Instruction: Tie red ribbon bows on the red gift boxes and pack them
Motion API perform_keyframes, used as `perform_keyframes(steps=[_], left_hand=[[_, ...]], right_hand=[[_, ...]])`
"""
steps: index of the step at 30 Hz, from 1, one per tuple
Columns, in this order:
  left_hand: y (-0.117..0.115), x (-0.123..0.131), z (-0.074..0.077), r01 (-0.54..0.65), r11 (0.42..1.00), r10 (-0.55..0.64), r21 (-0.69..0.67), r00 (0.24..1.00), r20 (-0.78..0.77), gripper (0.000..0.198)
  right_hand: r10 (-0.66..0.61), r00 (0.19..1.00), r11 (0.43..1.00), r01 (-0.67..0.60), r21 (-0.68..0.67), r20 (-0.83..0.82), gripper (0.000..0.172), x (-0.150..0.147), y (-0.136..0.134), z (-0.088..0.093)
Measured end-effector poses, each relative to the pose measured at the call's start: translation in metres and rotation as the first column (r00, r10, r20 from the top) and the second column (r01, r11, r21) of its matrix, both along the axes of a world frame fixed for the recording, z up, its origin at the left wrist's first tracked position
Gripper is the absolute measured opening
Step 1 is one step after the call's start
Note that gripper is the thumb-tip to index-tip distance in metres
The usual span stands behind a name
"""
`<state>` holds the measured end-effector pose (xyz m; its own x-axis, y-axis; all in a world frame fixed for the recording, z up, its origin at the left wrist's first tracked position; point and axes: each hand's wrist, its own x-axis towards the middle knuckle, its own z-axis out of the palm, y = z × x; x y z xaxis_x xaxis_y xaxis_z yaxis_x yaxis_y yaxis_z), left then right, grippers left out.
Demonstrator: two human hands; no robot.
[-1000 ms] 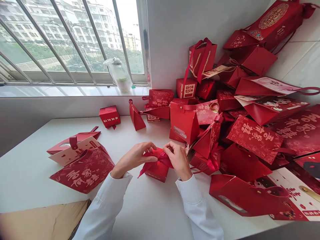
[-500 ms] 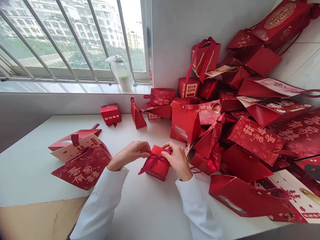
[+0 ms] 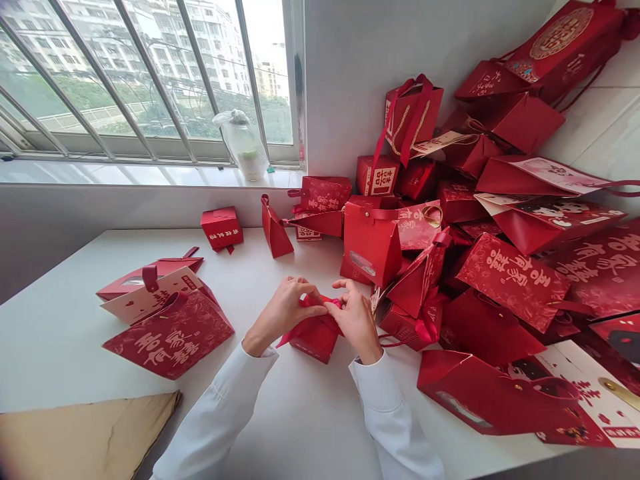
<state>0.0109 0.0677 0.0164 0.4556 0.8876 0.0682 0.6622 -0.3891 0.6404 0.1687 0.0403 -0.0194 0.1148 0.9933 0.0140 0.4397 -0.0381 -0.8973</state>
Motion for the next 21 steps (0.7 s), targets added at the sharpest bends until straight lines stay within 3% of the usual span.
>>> perform_keyframes(steps=[7, 16, 21], left_hand=[[-0.002, 0.004, -0.004, 0.011, 0.997, -0.016, -0.078, 0.998, -0.068, 0.018], [0.007, -0.005, -0.006, 0.103, 0.992, -0.113, -0.069, 0.981, -0.156, 0.015], [0.007, -0.009, 0.001, 0.146, 0.986, -0.154, -0.083, 0.984, -0.093, 0.029]], right_hand=[[-0.02, 0.999, 1.0, 0.02, 0.007, -0.033, 0.036, 0.0, 0.0, -0.003], [-0.039, 0.986, 0.999, 0.039, -0.007, -0.159, 0.045, -0.001, 0.004, -0.014], [-0.046, 0.979, 0.999, 0.043, -0.018, -0.197, 0.047, -0.002, 0.003, -0.01]])
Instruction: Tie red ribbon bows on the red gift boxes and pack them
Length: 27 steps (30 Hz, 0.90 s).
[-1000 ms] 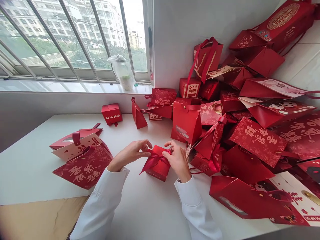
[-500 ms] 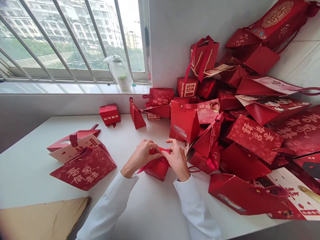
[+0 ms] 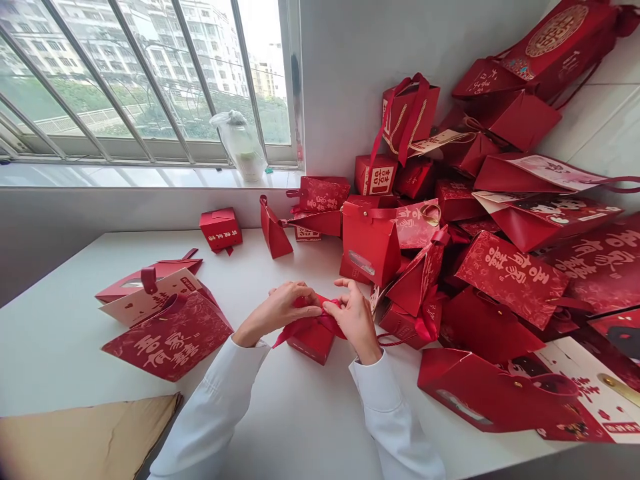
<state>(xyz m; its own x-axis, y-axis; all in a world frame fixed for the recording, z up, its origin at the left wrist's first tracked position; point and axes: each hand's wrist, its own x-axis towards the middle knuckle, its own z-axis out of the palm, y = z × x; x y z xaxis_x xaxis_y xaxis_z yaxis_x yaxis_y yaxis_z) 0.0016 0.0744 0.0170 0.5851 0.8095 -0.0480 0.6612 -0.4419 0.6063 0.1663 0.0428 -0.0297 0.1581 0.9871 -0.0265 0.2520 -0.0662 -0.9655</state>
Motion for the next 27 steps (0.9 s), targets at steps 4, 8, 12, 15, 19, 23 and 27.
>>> perform_keyframes(steps=[4, 8, 12, 15, 19, 23, 27], left_hand=[[-0.002, 0.003, -0.002, -0.042, 0.999, 0.042, 0.019, 0.999, -0.017, 0.028], [0.0, 0.002, -0.005, -0.028, 0.999, 0.03, 0.032, 0.999, -0.045, 0.024], [0.002, -0.002, -0.006, 0.013, 0.999, -0.011, 0.045, 0.998, -0.055, 0.021], [0.003, -0.004, -0.006, 0.012, 0.999, -0.01, 0.046, 0.999, -0.038, 0.021], [0.003, -0.007, -0.003, -0.005, 1.0, 0.005, 0.023, 1.0, 0.008, 0.032], [0.001, -0.006, 0.0, -0.029, 0.999, 0.029, 0.024, 0.999, 0.02, 0.049], [-0.001, -0.001, -0.005, -0.033, 0.998, 0.033, 0.045, 0.999, -0.015, 0.048]], right_hand=[[0.0, 1.0, 1.0, -0.001, -0.003, -0.018, 0.047, 0.0, -0.002, 0.002], [0.016, 0.988, 0.999, -0.021, -0.031, -0.151, 0.05, 0.001, -0.002, 0.002], [0.028, 0.955, 0.998, -0.045, -0.051, -0.296, 0.055, 0.0, 0.0, 0.002], [0.033, 0.948, 0.997, -0.055, -0.059, -0.317, 0.056, 0.0, 0.0, 0.003], [0.034, 0.966, 0.997, -0.051, -0.058, -0.255, 0.055, 0.002, -0.001, 0.004], [0.052, 0.976, 0.995, -0.068, -0.069, -0.213, 0.052, 0.004, -0.002, 0.005], [0.052, 0.98, 0.996, -0.064, -0.057, -0.194, 0.05, 0.004, -0.002, 0.005]])
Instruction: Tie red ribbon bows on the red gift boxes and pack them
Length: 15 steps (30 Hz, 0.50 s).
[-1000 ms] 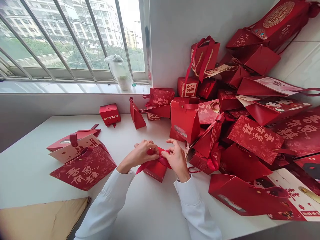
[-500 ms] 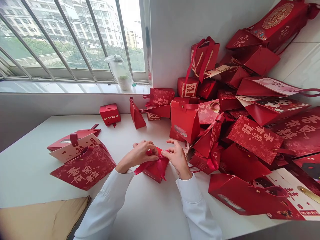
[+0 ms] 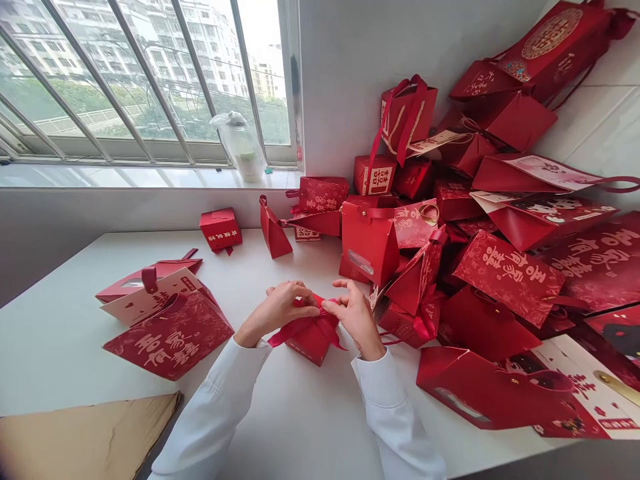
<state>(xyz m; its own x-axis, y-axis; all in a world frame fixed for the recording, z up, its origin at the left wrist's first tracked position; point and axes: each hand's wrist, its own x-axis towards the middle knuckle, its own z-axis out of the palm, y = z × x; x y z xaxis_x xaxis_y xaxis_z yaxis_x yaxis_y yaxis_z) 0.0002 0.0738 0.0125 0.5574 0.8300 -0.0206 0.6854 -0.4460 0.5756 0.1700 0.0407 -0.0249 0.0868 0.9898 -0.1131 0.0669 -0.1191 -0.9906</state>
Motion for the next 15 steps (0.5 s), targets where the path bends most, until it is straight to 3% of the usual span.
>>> perform_keyframes(steps=[7, 11, 15], left_hand=[[0.004, -0.001, -0.004, 0.071, 0.997, -0.071, 0.007, 0.996, -0.063, 0.046], [0.004, -0.003, 0.001, 0.056, 0.998, -0.056, -0.005, 0.998, -0.036, 0.05], [0.003, -0.007, 0.007, 0.05, 0.998, -0.05, -0.046, 0.999, 0.011, 0.04]], right_hand=[[0.02, 0.996, 1.0, -0.02, -0.002, -0.09, 0.052, -0.002, 0.001, 0.0], [-0.004, 0.996, 1.0, 0.004, -0.001, -0.085, 0.054, -0.002, 0.001, 0.0], [0.014, 0.998, 1.0, -0.014, 0.0, -0.058, 0.051, -0.001, 0.0, 0.001]])
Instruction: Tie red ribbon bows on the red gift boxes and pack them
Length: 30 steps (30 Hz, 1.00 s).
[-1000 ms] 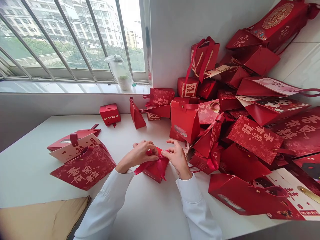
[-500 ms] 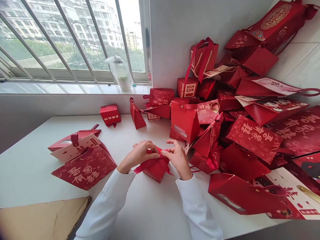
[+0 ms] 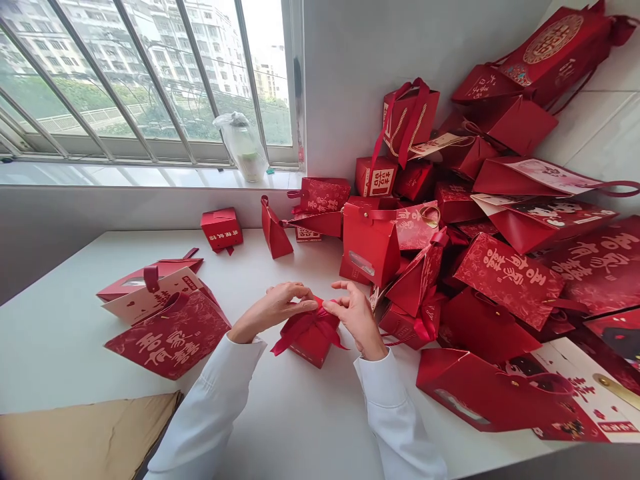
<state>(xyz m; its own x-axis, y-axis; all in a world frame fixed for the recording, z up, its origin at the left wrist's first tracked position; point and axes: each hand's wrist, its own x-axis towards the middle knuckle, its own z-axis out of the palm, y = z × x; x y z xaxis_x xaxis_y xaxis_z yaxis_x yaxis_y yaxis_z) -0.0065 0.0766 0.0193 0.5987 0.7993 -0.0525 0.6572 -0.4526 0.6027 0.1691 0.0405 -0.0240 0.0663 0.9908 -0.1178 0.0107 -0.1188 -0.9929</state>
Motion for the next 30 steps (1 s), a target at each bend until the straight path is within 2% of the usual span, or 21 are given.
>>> perform_keyframes(steps=[3, 6, 14, 20, 25, 30], left_hand=[[0.0, -0.002, 0.001, 0.034, 0.999, -0.034, -0.018, 0.999, 0.023, 0.024], [-0.001, -0.001, 0.0, 0.04, 0.999, -0.04, -0.011, 0.999, 0.007, 0.019], [-0.003, 0.008, -0.007, -0.028, 0.999, 0.03, 0.037, 0.998, -0.059, 0.025], [-0.002, 0.008, -0.012, 0.016, 0.996, -0.006, 0.087, 0.993, -0.118, 0.025], [-0.003, 0.008, -0.009, 0.005, 0.996, 0.006, 0.085, 0.991, -0.136, 0.022], [-0.003, 0.0, 0.003, 0.024, 1.0, -0.023, 0.013, 0.999, -0.033, 0.03]], right_hand=[[-0.002, 1.0, 1.0, 0.002, 0.009, 0.003, 0.051, 0.0, -0.001, 0.0], [-0.014, 1.0, 1.0, 0.014, 0.027, 0.001, 0.051, 0.001, -0.001, -0.002], [-0.051, 0.998, 0.999, 0.051, 0.021, 0.024, 0.051, -0.002, 0.001, -0.006], [-0.072, 0.995, 0.997, 0.074, 0.025, -0.073, 0.05, -0.007, -0.001, -0.004], [-0.079, 0.995, 0.996, 0.081, 0.026, -0.065, 0.051, -0.007, -0.001, -0.004], [-0.089, 0.994, 0.994, 0.084, 0.074, 0.063, 0.049, -0.003, -0.002, -0.005]])
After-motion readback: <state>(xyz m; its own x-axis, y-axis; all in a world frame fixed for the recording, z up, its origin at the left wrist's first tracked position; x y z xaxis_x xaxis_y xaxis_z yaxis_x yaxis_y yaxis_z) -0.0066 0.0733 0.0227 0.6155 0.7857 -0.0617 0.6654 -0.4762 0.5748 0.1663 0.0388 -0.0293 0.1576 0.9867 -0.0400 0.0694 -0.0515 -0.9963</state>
